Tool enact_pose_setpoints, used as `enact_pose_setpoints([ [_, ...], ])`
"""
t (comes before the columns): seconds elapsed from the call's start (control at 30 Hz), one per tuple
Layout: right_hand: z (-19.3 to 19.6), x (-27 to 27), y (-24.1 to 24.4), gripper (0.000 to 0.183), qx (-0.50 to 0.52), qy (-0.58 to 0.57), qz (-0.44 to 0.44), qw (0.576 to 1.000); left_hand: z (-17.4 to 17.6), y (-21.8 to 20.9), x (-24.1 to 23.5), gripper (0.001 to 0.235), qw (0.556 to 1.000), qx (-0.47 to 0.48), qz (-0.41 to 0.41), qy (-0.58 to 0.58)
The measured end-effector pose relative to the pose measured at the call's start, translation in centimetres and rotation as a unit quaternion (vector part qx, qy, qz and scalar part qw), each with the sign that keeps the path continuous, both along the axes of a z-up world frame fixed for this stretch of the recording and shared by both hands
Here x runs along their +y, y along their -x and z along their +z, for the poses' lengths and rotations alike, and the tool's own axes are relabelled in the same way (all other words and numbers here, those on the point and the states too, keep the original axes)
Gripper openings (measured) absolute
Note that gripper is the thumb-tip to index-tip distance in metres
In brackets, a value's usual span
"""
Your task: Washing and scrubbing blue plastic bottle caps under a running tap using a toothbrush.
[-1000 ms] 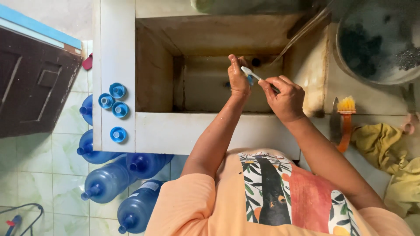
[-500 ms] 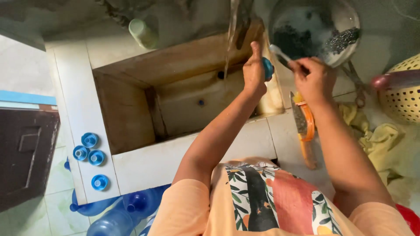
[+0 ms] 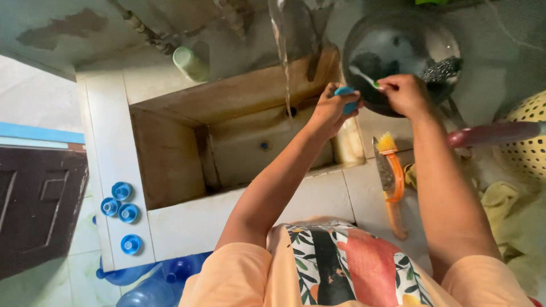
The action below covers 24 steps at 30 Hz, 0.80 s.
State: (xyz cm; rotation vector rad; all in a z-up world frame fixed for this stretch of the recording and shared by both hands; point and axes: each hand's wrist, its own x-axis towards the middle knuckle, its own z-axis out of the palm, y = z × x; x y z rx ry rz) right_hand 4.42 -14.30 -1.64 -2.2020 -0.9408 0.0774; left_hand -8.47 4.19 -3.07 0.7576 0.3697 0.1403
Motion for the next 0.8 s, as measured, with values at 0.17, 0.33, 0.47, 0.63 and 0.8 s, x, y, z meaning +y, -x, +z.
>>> enact_pose_setpoints([
  [0.17,3.8,0.5,9.3,0.015,0.345,-0.072,0.002,0.936,2.0,8.8,2.2,0.032,0.992,0.074,-0.019,0.101],
  [0.33,5.5,5.0,20.5,0.013,0.344,-0.010,0.105,0.933,-3.1,14.3,4.1,0.074,0.976,0.113,0.048,0.182],
  [0.47,7.5,8.6,24.5,0.016,0.214,0.010,0.071,0.974,-4.3,17.1,6.4,0.067,0.961,0.030,0.242,0.130],
  [0.63,8.2,13.2,26.7,0.014,0.164,-0.080,0.098,0.978,-1.0,17.8,9.5,0.064,0.918,0.030,0.383,0.099],
  [0.8,8.8,13.4,28.8,0.014,0.055,-0.110,0.161,0.979,-0.7,19.5,12.9,0.071,0.886,-0.032,0.448,0.114],
])
